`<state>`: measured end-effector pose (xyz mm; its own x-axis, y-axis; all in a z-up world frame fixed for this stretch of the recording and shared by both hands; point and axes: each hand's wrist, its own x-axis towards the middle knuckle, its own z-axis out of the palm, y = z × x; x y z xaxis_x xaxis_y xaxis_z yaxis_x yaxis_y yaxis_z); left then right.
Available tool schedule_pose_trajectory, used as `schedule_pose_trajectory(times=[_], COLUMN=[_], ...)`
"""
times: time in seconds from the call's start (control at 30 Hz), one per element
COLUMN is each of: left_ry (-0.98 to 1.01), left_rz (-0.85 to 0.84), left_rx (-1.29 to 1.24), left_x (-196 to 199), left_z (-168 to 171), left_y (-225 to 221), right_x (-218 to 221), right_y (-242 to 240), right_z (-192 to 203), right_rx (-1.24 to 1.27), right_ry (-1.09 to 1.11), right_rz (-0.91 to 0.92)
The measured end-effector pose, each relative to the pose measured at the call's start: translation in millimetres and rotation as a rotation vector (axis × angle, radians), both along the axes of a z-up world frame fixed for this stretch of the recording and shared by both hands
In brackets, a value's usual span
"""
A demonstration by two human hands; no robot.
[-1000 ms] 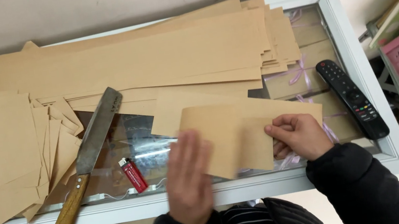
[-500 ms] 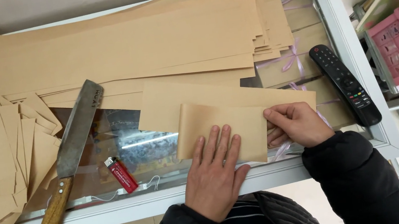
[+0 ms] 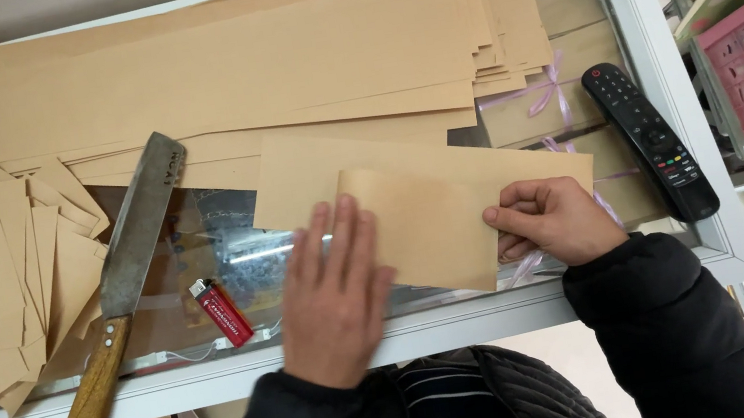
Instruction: Folding long strips of brown paper into wrappers and using a lighter to seal or crease the edges.
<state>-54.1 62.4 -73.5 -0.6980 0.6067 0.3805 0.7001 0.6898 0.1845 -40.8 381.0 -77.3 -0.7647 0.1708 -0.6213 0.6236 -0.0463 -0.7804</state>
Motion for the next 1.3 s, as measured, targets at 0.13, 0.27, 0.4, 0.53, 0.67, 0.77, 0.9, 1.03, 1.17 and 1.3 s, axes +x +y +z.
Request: schedule_pose_trajectory(times=[0.13, 0.27, 0.4, 0.53, 0.67, 0.77, 0.9, 1.03, 1.17, 1.3], left_ry=[-0.099, -0.177, -0.18, -0.19, -0.195, -0.199, -0.218, -0.217, -0.223, -0.233], left_rz=[0.049, 0.054, 0.056, 0.052, 0.057, 0.055, 0.06, 0.063, 0.067, 0.064], left_rx=[-0.002, 0.049, 0.04, 0.022, 0.01, 0.005, -0.001, -0.009, -0.011, -0.018], left_x=[-4.6, -5.9, -6.9, -7.0, -7.2, -7.9, -7.2, -7.4, -7.3, -8.1], left_z=[-12.5, -19.5, -22.7, -22.2, -22.7, -24.3, -24.9, -25.4, -25.7, -24.9], left_y=[-22.5, -23.5, -23.9, -23.8, -23.7, -24.1, -24.2, -24.1, -24.1, -24.6], right_x=[1.8, 2.3, 2.1, 1.9, 1.8, 1.5, 2.3, 1.4, 1.8, 2.3], right_y=[4.4, 5.7, 6.8, 10.4, 11.0, 11.2, 11.4, 9.7, 11.0, 10.1], right_z=[-11.1, -10.3, -9.7, -12.3, -9.3, -14.2, -11.7, -11.2, -15.6, -12.2], right_rx=[0.017, 0.015, 0.014, 0.024, 0.025, 0.029, 0.029, 0.024, 0.027, 0.026], right_ry=[0.031, 0.058, 0.043, 0.014, 0.009, 0.012, 0.012, 0.011, 0.01, 0.017], right_rz=[0.002, 0.009, 0.008, 0.035, 0.032, 0.028, 0.026, 0.027, 0.027, 0.023])
